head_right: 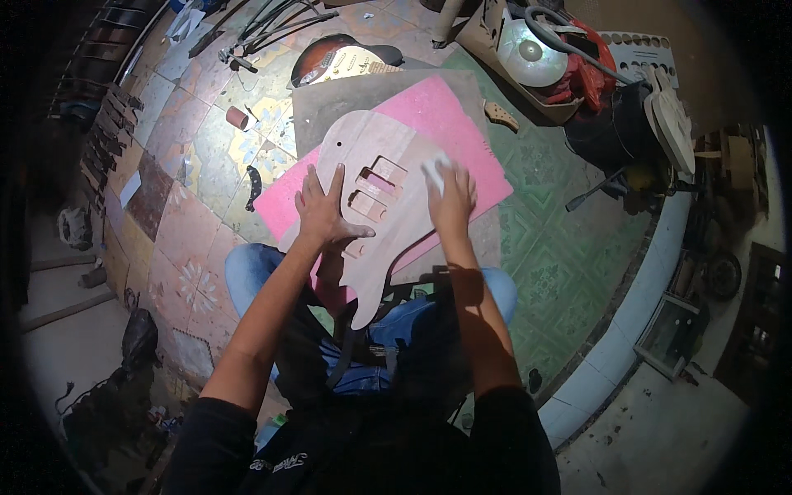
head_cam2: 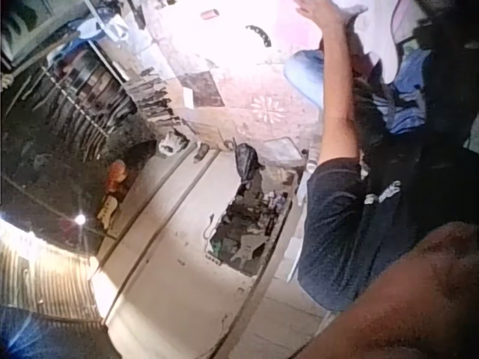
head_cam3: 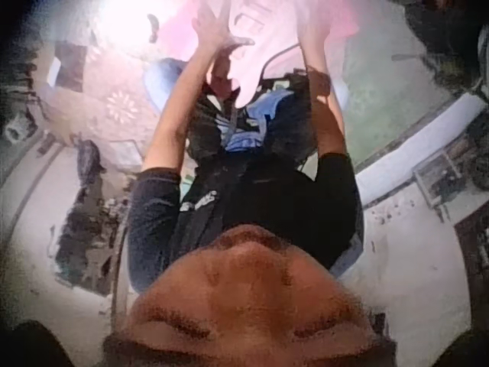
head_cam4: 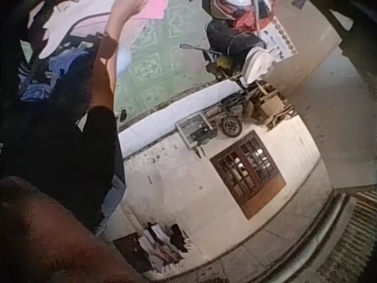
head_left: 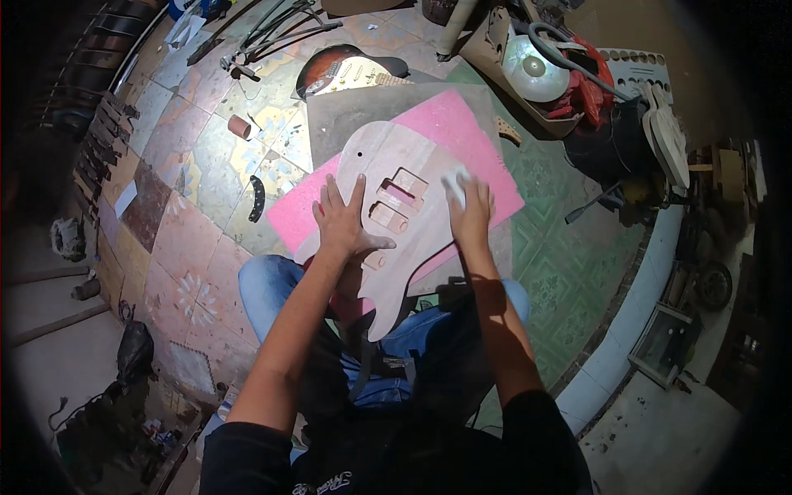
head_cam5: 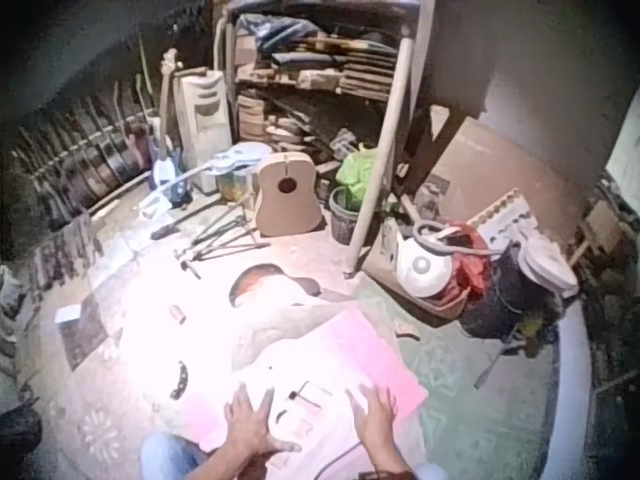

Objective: The person sands the edges and front surface of a wooden guitar body using a sanding block, frequently turning the instrument to reach different sides.

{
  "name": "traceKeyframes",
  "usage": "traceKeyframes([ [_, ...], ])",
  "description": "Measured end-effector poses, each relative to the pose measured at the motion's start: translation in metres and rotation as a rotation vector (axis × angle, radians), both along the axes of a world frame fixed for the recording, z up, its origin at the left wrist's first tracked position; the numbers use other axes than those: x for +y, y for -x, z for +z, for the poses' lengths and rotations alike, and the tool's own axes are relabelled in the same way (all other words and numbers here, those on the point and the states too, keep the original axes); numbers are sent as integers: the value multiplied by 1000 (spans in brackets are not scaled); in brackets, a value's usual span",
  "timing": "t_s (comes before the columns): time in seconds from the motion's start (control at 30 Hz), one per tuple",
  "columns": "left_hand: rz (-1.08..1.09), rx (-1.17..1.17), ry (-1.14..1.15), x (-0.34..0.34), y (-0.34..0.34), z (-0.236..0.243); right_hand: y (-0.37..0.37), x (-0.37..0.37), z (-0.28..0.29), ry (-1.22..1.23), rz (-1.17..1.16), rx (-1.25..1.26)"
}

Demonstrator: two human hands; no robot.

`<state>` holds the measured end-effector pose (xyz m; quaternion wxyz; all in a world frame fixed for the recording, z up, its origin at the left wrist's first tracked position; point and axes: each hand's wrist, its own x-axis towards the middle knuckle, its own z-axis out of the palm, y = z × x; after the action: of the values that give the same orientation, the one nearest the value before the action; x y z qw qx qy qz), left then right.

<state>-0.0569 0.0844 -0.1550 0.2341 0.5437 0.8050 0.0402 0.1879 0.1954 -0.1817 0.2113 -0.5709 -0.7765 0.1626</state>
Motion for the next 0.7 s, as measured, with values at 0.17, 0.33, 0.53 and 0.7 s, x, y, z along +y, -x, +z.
traceKeyframes([
  [0.17, -7, -12, -27, 1, -1, 1, 10, 8, 10, -59, -69, -34],
  [0.33, -22, -3, -24, -1, -2, -6, -1, 22, -1, -9, -2, 74],
  [0.53, -38, 4, -25, -5, 0, -3, -2, 14, 9, -87, 26, -47],
  [0.7, -29, 6, -1, -1, 3, -6, -5, 15, 1, 4, 4, 43],
])
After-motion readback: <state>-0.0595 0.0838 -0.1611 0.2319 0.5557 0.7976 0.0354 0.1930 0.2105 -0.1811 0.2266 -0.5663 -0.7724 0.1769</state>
